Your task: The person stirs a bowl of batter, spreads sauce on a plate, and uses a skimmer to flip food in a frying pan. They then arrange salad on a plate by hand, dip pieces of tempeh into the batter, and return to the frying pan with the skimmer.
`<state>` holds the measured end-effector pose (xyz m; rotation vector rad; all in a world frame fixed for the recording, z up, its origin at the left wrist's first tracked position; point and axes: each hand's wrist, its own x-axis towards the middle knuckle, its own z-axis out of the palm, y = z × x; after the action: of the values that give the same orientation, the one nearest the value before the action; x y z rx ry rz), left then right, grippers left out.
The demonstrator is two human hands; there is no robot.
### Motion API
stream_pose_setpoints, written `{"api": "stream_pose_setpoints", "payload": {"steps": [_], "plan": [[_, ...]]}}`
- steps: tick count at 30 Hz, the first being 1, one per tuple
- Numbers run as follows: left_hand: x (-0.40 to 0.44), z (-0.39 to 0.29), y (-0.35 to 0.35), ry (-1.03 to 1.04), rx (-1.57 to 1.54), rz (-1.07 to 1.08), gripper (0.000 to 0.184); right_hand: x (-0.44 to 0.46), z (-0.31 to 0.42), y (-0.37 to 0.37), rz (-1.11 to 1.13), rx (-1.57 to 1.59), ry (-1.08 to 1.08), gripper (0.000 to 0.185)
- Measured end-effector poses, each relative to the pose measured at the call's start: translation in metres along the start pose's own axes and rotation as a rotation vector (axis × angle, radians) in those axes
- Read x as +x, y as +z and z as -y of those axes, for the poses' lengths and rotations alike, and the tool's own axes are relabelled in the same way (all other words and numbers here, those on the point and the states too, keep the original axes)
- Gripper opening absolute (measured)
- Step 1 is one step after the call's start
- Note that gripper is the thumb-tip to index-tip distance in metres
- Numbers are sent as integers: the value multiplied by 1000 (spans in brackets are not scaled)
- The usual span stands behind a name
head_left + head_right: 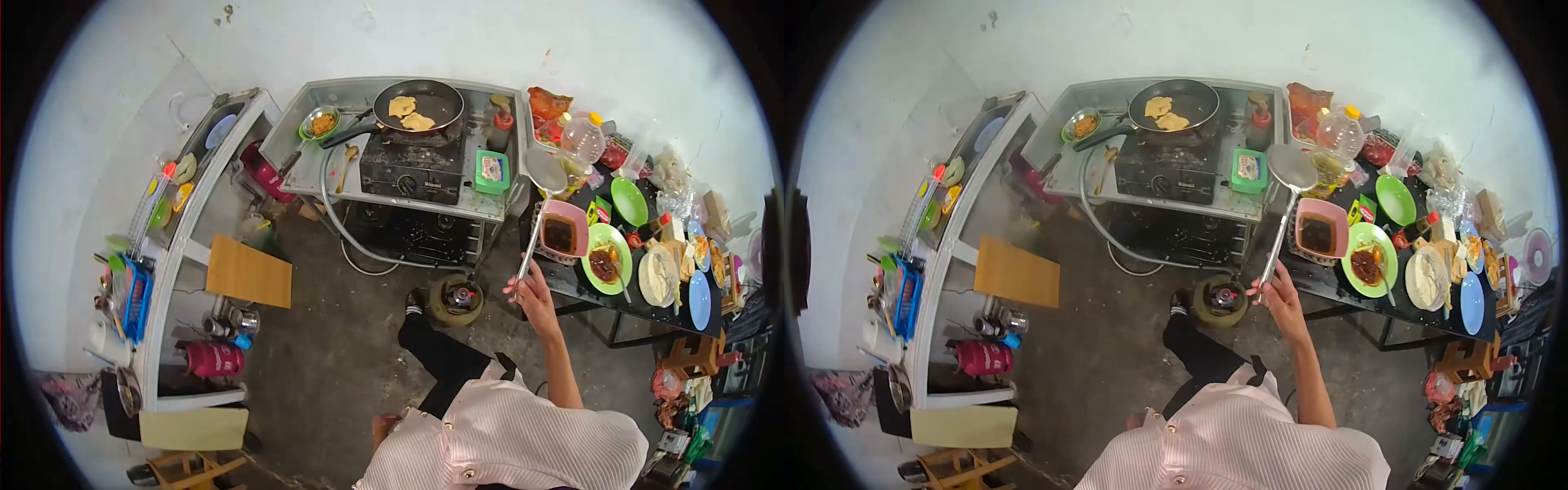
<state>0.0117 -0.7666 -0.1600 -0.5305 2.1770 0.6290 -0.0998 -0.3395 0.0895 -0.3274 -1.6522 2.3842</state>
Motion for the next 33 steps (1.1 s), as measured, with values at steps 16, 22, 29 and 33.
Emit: {"api": "stream_pose_setpoints", "payload": {"steps": [16,22,29,33], "plan": [[213,-198,-279,429,-115,-298,22,270,13,86,-391,-170,-78,26],[254,-277,-285,703,-324,-195,43,284,22,73,-469,-820,-169,28],[193,-448,-378,952,-918,57,37,302,25,79,-566,-1131,-211,19],[178,-495,-412,1070,-829,49,38,314,21,78,-626,-1190,-205,21]]}}
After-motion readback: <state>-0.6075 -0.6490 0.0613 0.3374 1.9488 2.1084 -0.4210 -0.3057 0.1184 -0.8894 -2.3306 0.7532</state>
